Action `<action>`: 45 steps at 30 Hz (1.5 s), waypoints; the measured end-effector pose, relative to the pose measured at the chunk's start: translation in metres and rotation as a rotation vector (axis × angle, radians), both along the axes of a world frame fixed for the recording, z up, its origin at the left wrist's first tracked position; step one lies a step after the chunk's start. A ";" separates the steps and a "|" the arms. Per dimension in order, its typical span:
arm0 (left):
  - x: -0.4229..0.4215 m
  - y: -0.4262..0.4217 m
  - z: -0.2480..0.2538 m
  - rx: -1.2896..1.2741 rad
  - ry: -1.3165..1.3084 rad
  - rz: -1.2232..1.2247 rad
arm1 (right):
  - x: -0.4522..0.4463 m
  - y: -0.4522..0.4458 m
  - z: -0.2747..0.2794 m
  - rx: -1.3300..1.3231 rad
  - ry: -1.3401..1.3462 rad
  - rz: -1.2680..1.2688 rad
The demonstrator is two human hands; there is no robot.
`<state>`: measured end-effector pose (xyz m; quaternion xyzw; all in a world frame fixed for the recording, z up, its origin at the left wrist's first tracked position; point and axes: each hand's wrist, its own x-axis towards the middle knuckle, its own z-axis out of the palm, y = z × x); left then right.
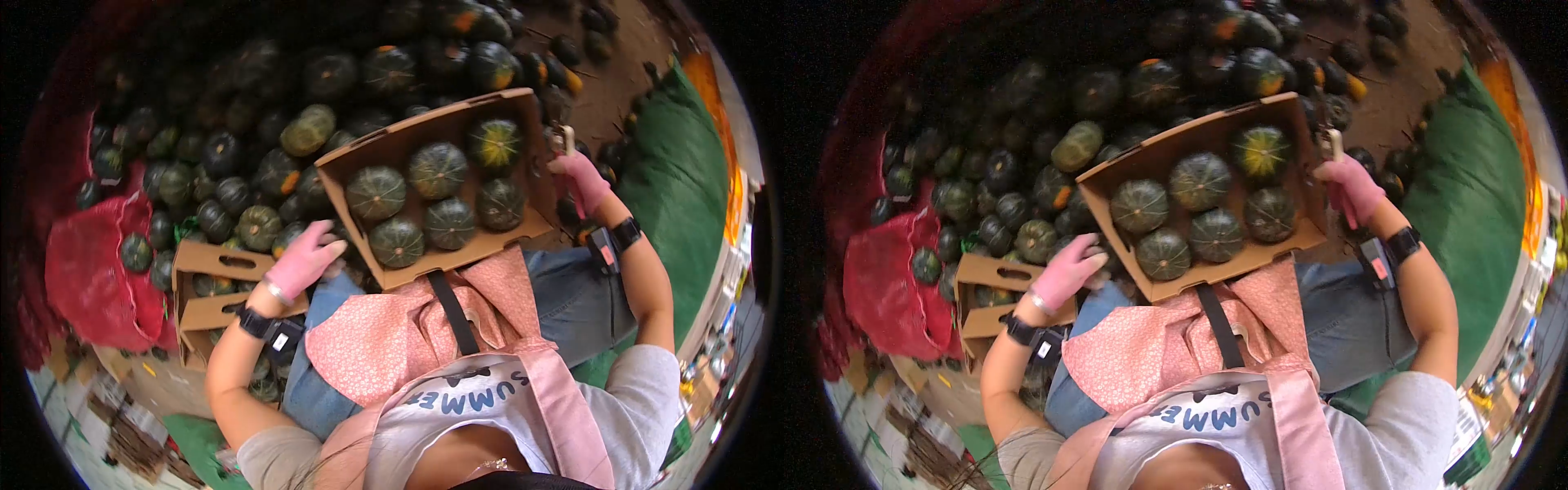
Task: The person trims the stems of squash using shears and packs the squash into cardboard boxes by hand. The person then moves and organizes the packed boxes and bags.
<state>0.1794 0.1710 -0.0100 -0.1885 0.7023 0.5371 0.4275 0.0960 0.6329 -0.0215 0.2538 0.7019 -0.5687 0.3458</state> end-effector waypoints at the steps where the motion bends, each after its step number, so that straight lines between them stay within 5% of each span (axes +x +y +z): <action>1: 0.002 0.004 -0.007 0.171 -0.167 0.143 | -0.002 -0.003 0.006 -0.031 -0.057 -0.015; 2: 0.005 0.009 -0.020 0.262 -0.149 0.142 | -0.004 -0.007 0.016 -0.059 -0.109 -0.021; 6: 0.001 0.037 -0.040 -0.047 -0.047 0.010 | 0.001 -0.012 -0.010 -0.221 0.141 -0.068; 8: 0.000 0.041 -0.046 -0.269 0.276 -0.162 | -0.007 0.004 -0.022 -0.277 0.020 -0.067; 11: -0.002 0.042 -0.039 -0.003 0.163 0.042 | -0.030 0.005 -0.010 -0.178 -0.047 -0.022; 14: -0.010 0.033 -0.023 -0.012 0.337 0.077 | -0.055 0.008 -0.002 -0.221 0.099 0.030; 15: -0.013 0.025 -0.026 -0.046 0.488 0.112 | -0.048 -0.044 0.024 -0.051 0.231 -0.247; 16: -0.021 0.017 -0.029 -0.079 0.639 0.144 | -0.052 -0.056 0.038 -0.106 0.212 -0.192; 22: -0.066 -0.087 0.075 -0.773 0.572 0.036 | -0.042 -0.144 0.067 -0.577 0.158 -0.129; 26: -0.081 -0.135 0.078 -1.052 0.590 0.128 | -0.014 -0.208 0.059 -0.729 0.043 0.081; 28: -0.087 -0.136 0.085 -0.890 0.469 0.065 | -0.010 -0.214 0.052 -0.670 0.059 0.126; 34: -0.063 -0.108 0.116 -0.800 0.692 -0.323 | -0.025 -0.194 0.050 -0.631 -0.222 0.278; 36: -0.040 -0.111 0.133 -0.695 0.871 -0.301 | -0.028 -0.189 0.068 -0.388 -0.003 0.434; 39: 0.011 -0.089 0.202 -0.695 0.739 -0.359 | -0.024 -0.193 0.086 -0.380 0.427 0.352; 41: 0.046 -0.061 0.250 -0.680 0.584 -0.420 | -0.045 -0.210 0.110 -0.080 0.665 0.756; 43: 0.082 -0.032 0.278 -0.675 0.465 -0.324 | -0.057 -0.223 0.081 0.221 1.126 0.911; 45: 0.110 0.005 0.290 -0.903 0.424 -0.242 | -0.060 -0.244 0.079 0.473 1.227 1.031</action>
